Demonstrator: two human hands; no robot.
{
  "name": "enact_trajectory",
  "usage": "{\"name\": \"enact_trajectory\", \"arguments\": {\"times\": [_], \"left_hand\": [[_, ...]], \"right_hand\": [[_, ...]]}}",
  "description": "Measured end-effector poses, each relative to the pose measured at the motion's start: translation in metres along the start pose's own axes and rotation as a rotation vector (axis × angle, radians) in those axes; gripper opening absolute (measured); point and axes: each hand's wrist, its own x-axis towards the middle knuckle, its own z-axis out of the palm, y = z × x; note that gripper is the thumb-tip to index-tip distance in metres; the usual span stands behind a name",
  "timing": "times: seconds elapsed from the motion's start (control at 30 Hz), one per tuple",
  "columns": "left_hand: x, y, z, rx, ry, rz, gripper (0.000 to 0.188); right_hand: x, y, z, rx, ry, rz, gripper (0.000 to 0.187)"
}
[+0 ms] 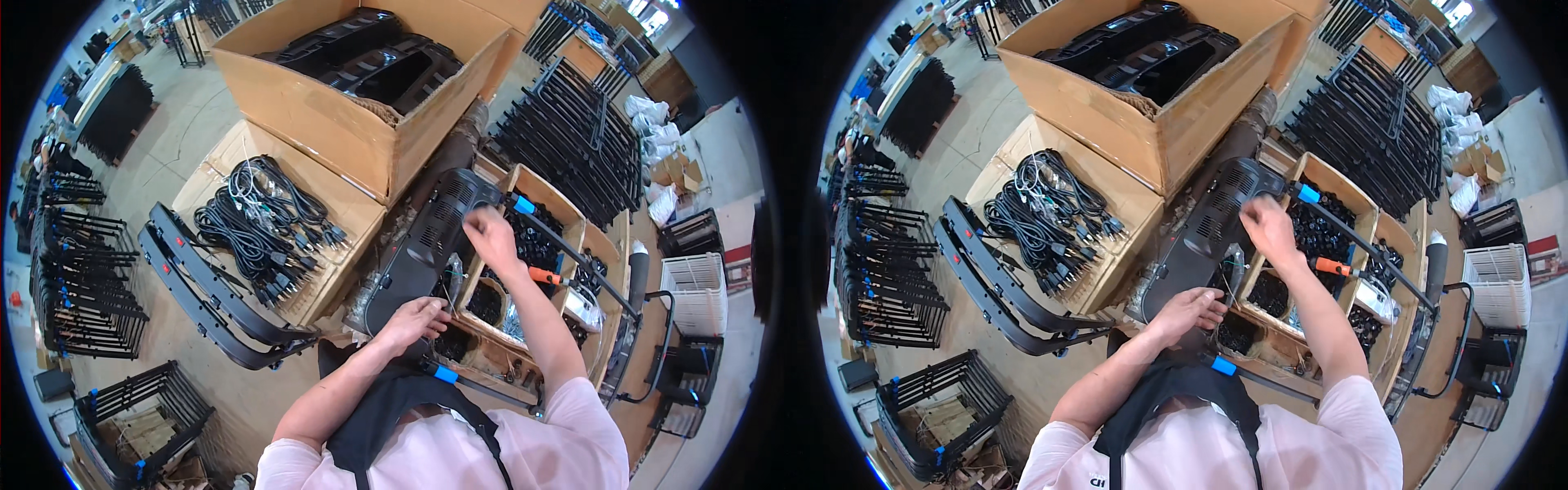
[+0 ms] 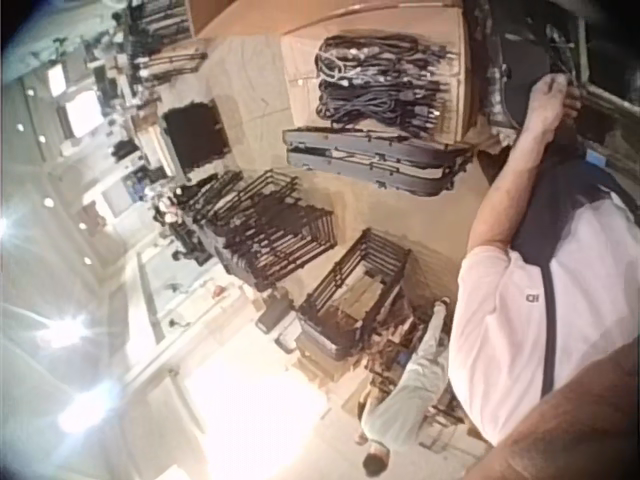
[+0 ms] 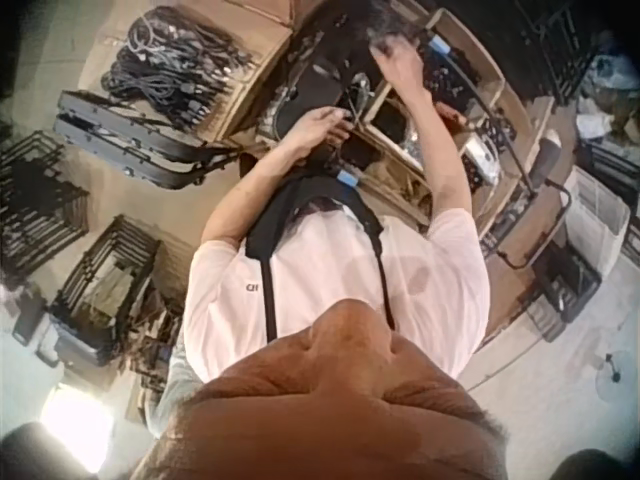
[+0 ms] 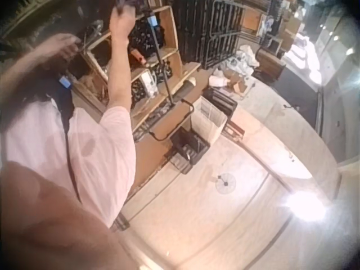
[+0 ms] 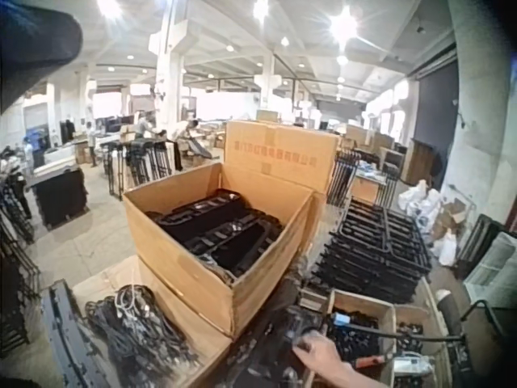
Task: The person assembles a black electronic device by attaching a handle, inserting a power cord, and securing components with a cordless drill. They work at a station with boxes of parts and stacks of similar devices in a warehouse setting.
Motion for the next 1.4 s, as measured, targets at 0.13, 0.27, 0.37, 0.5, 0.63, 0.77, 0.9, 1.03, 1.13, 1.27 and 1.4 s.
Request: {"name": "enact_trajectory", "arguments": {"times": [0.13,0.27,0.37,0.5,0.63,0.77,0.9,1.03,1.13,1.27,1.4], "left_hand": [[0.006,-0.017,0.007,-0.009,-0.022,0.020,0.047],[0.041,-0.078,0.010,-0.224,-0.172,0.166,0.034],[0.043,-0.059,0.046,0.042,0.044,0.012,0.032],[0.044,-0.077,0.068,0.037,0.098,0.058,0.031],[0.046,-0.082,0.090,-0.020,0.165,0.055,0.025],[0.044,-0.085,0.106,0.019,0.238,0.101,0.025],[0.060,-0.099,0.101,0.036,0.281,0.129,0.025],[0.064,-0.094,0.096,0.006,0.298,0.100,0.026],[0.096,-0.118,0.072,0.014,0.273,0.125,0.028],[0.014,-0.063,0.117,0.125,0.277,0.106,0.041],[0.053,-0.087,0.102,0.070,0.241,0.052,0.038]], "right_hand": [[-0.100,0.077,0.002,-0.337,-0.400,0.076,0.025],[-0.162,0.128,0.039,-0.328,-0.624,0.189,0.048],[-0.182,0.156,0.052,-0.243,-0.597,-0.010,0.051],[-0.180,0.159,0.053,-0.233,-0.594,-0.143,0.049],[-0.169,0.162,0.052,-0.230,-0.607,-0.245,0.048],[-0.161,0.168,0.053,-0.213,-0.612,-0.310,0.047],[-0.158,0.171,0.057,-0.203,-0.626,-0.358,0.046],[-0.156,0.173,0.058,-0.198,-0.610,-0.388,0.045],[-0.150,0.165,0.067,-0.181,-0.644,-0.469,0.044],[-0.150,0.188,0.059,-0.199,-0.577,-0.439,0.044],[-0.151,0.198,0.061,-0.168,-0.569,-0.552,0.043]]}}
